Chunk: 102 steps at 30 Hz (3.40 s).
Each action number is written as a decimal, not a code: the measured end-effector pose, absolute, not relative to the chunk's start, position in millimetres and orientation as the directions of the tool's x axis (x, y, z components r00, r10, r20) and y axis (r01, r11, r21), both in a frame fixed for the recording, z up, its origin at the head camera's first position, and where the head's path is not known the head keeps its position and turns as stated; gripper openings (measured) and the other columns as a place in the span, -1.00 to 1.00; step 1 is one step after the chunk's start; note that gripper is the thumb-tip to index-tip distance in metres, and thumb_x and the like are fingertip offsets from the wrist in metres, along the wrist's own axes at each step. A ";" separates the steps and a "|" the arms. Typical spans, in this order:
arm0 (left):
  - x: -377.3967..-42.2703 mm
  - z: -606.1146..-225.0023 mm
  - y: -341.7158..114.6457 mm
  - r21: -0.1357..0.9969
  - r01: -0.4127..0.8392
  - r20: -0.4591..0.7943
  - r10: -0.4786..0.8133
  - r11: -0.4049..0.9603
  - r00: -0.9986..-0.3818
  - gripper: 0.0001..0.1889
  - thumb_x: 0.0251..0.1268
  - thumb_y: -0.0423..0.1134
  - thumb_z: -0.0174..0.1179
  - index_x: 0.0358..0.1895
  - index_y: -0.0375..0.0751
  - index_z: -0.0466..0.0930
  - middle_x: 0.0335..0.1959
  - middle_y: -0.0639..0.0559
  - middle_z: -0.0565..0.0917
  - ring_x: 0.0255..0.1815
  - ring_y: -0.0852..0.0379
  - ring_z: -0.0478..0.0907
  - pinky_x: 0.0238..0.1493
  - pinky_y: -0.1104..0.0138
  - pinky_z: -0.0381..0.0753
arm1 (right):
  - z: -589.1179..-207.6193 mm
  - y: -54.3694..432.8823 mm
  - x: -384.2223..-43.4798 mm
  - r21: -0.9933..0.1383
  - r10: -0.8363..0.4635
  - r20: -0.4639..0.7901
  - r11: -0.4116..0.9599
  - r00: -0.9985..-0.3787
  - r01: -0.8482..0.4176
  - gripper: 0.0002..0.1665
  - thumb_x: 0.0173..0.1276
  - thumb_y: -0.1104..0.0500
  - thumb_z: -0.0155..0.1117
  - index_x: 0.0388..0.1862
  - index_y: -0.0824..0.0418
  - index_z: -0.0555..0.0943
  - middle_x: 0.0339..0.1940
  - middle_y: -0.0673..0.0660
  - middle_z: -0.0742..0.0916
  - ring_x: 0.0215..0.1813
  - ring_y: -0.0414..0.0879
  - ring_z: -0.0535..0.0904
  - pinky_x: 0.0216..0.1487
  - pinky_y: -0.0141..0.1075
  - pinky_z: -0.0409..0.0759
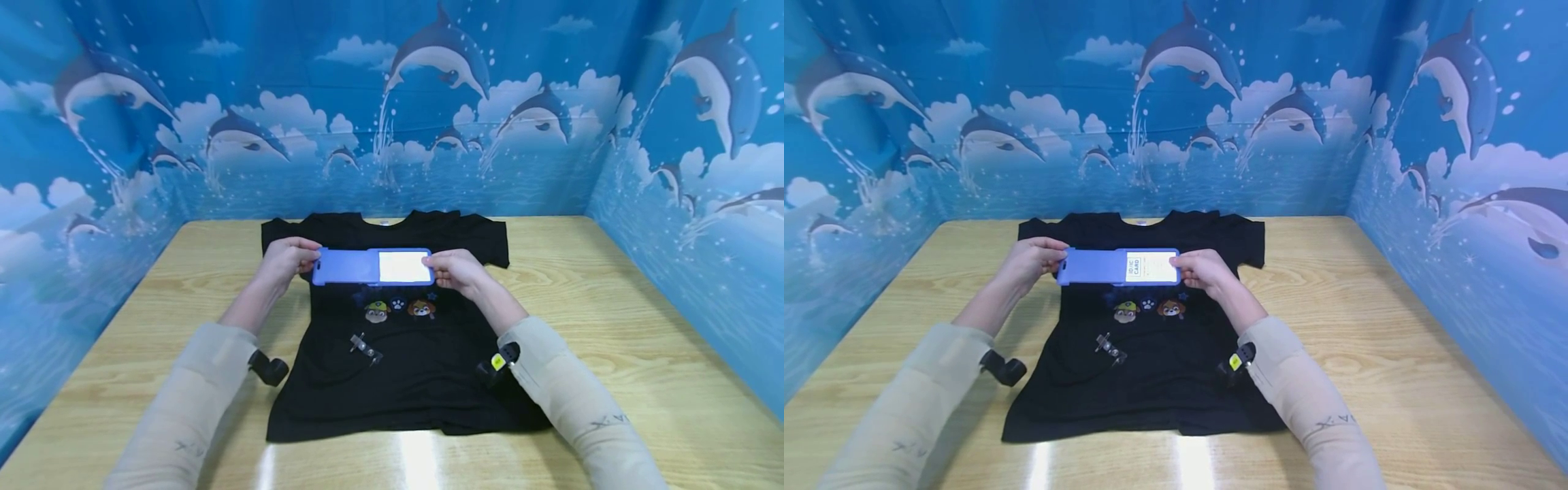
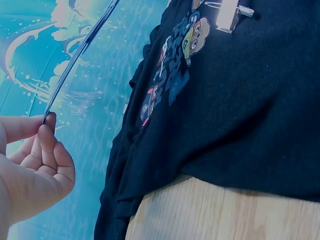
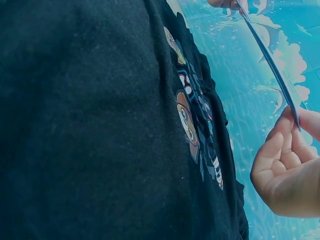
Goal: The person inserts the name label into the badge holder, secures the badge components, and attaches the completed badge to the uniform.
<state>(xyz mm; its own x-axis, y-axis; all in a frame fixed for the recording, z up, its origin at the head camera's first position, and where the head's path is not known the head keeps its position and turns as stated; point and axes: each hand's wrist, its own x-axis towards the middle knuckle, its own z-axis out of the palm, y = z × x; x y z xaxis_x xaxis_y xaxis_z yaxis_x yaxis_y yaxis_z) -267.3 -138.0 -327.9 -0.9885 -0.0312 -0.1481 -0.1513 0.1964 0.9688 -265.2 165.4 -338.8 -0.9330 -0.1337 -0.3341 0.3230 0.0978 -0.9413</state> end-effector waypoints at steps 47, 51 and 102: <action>-266.8 -328.3 -133.0 0.955 -0.151 -0.145 -0.042 0.255 -0.988 -0.72 0.23 -0.40 0.10 0.00 -0.42 0.52 -0.06 -0.15 0.50 -0.28 0.10 0.45 -0.24 0.35 0.48 | -340.4 165.5 -266.8 -0.941 -0.142 -0.334 0.099 -0.932 0.323 -0.56 0.30 0.18 0.23 0.06 0.44 0.48 -0.54 0.03 0.60 -0.51 -0.21 0.43 -0.43 -0.43 0.45; -266.6 -328.2 -132.1 0.955 -0.150 -0.145 -0.039 0.257 -0.989 -0.71 0.23 -0.40 0.11 0.01 -0.43 0.51 -0.09 -0.15 0.50 -0.30 0.12 0.45 -0.26 0.36 0.48 | -338.9 165.4 -266.0 -0.940 -0.148 -0.339 0.095 -0.929 0.328 -0.57 0.31 0.18 0.22 0.06 0.44 0.48 -0.56 0.02 0.59 -0.53 -0.21 0.42 -0.44 -0.43 0.45; -263.5 -330.3 -118.9 0.964 -0.172 -0.167 -0.044 0.204 -0.985 -0.72 0.22 -0.41 0.11 -0.01 -0.41 0.52 -0.16 -0.11 0.51 -0.36 0.13 0.44 -0.05 0.15 0.47 | -338.7 161.4 -264.6 -0.935 -0.139 -0.349 0.112 -0.927 0.335 -0.56 0.30 0.19 0.23 0.06 0.44 0.49 -0.58 0.01 0.61 -0.57 -0.23 0.43 -0.46 -0.45 0.44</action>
<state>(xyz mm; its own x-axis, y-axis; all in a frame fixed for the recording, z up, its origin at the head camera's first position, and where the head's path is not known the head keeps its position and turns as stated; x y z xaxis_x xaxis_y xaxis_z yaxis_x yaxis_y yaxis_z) -263.5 -118.9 -330.3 -0.9850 -0.0439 -0.1669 -0.1724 0.2036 0.9638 -264.6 161.4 -338.7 -0.9268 -0.1391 -0.3489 0.3354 0.1117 -0.9354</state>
